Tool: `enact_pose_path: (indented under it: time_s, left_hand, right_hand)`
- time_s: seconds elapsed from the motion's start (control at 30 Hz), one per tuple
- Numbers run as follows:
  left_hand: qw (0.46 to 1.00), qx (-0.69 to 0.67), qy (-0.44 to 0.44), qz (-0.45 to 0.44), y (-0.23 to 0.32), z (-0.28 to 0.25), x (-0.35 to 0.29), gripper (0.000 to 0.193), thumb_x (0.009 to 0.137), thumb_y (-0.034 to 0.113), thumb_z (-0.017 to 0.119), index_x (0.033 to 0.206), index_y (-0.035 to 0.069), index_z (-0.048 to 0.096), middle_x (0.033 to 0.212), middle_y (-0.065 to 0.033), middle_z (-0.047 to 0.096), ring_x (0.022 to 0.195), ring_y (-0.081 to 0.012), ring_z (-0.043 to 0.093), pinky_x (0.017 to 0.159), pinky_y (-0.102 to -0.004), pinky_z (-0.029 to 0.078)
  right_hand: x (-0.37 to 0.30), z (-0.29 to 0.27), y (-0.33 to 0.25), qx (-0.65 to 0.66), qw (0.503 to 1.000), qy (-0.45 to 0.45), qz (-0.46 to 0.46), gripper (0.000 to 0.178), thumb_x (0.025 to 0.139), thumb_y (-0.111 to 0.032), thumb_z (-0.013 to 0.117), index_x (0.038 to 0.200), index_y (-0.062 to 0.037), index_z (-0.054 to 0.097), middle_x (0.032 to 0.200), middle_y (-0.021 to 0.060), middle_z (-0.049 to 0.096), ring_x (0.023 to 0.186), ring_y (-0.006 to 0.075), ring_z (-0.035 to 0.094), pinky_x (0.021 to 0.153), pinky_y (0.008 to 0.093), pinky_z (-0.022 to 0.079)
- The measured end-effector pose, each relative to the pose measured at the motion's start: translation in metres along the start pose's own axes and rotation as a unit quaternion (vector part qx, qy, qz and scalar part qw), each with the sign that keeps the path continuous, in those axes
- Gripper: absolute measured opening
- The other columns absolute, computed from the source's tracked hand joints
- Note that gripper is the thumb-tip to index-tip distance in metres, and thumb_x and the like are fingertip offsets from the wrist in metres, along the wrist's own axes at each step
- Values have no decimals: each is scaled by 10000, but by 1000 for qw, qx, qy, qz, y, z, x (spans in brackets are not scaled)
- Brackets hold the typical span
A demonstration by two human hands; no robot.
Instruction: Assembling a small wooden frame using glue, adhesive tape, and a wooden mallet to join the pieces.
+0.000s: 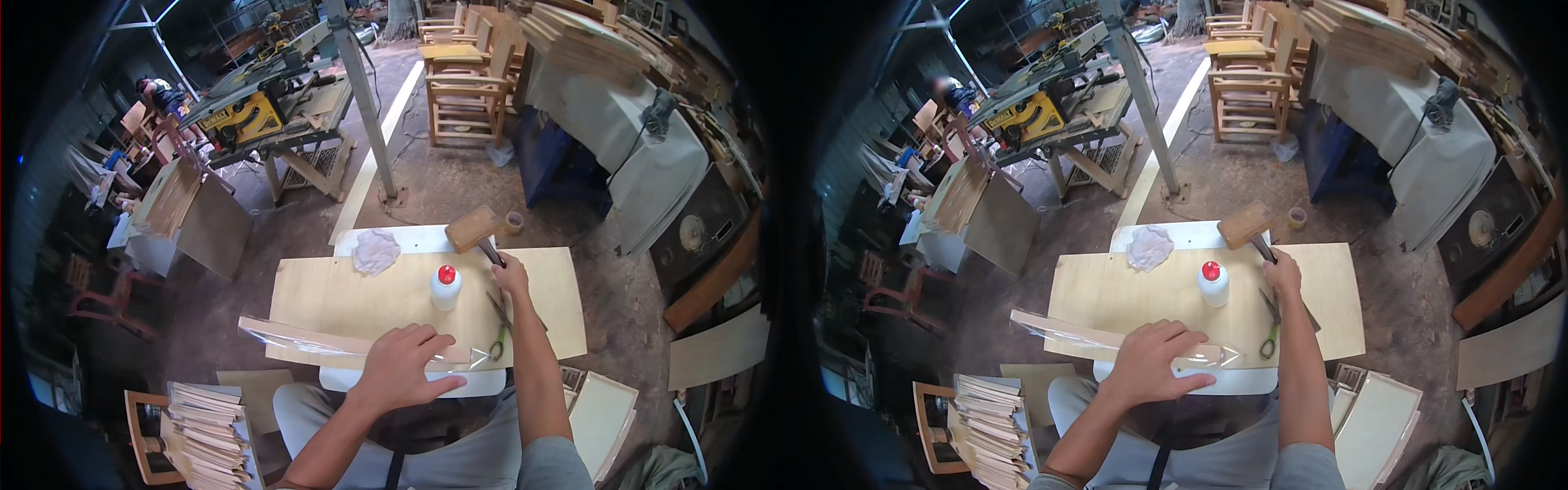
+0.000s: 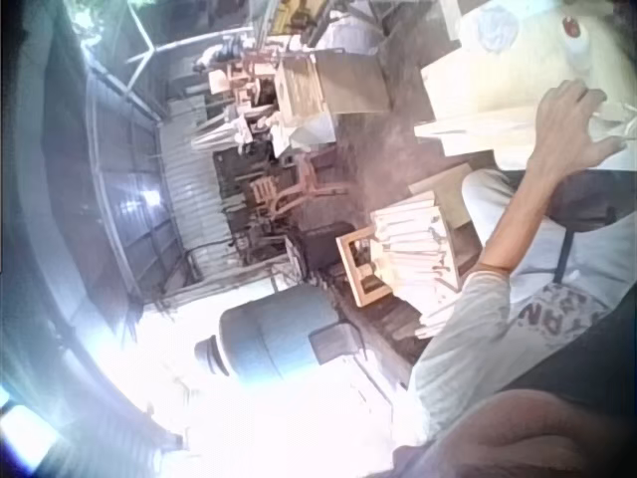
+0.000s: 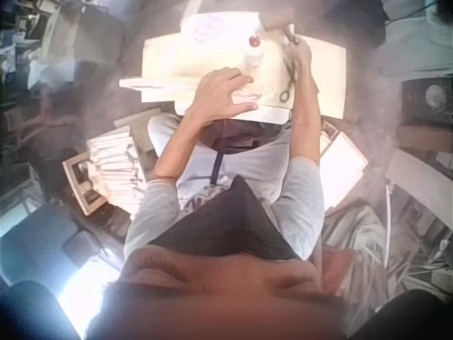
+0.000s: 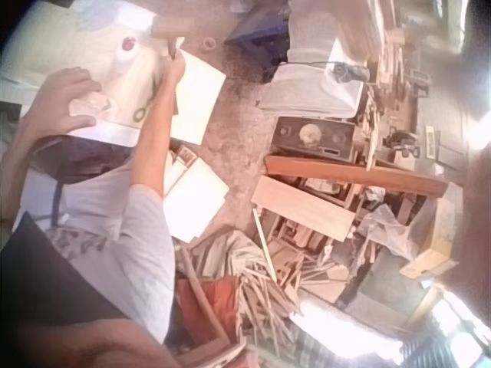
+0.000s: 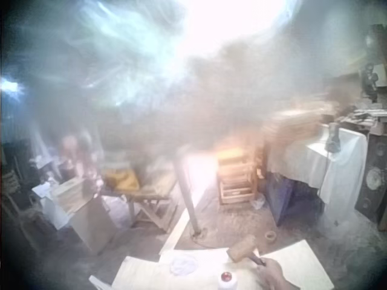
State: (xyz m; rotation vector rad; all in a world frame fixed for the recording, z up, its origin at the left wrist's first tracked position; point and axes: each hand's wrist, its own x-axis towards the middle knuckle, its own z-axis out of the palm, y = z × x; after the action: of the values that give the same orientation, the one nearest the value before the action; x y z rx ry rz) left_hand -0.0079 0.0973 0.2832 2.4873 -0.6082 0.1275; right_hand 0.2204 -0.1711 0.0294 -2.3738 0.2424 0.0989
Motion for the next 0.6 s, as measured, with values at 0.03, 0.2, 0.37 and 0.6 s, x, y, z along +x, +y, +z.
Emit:
enact_pose_path:
  time_s: [0.03, 0.2, 0.37, 0.6]
  left_hand:
    - [1000, 0, 12, 0, 0, -13, -1, 510, 739, 482, 830, 1077, 114, 729, 910, -76, 652, 857, -299, 653, 767, -407, 511]
    - [997, 30, 65, -22, -18, -87, -9, 621, 753, 599, 794, 1107, 94, 731, 870, -78, 636, 828, -264, 648, 777, -396, 504]
    - [927, -270, 250, -76, -56, -161, -39, 838, 1012, 730, 331, 1044, -6, 732, 940, -68, 711, 911, -173, 665, 837, -368, 516]
    - [672, -671, 285, -134, -125, -139, -88, 751, 1028, 695, 372, 1083, 38, 729, 1023, -68, 739, 911, -166, 678, 813, -318, 520]
  right_hand:
    - [3, 12, -15, -17, 1000, -10, 2, 472, 825, -273, 689, 1293, -212, 705, 1095, 162, 752, 1033, 355, 713, 925, 459, 543]
    - [6, 30, -7, -92, 986, 63, -122, 480, 860, -229, 692, 1325, -112, 670, 1259, 186, 675, 1100, 413, 653, 980, 489, 515]
    - [-60, -81, -121, 299, 914, -77, -263, 596, 948, -417, 682, 1368, 0, 614, 1283, 99, 643, 1142, 187, 637, 935, 341, 512]
    - [-183, -154, -249, 470, 786, -239, -323, 634, 1051, -460, 555, 1497, -14, 493, 1367, 145, 606, 1161, 187, 605, 965, 313, 478]
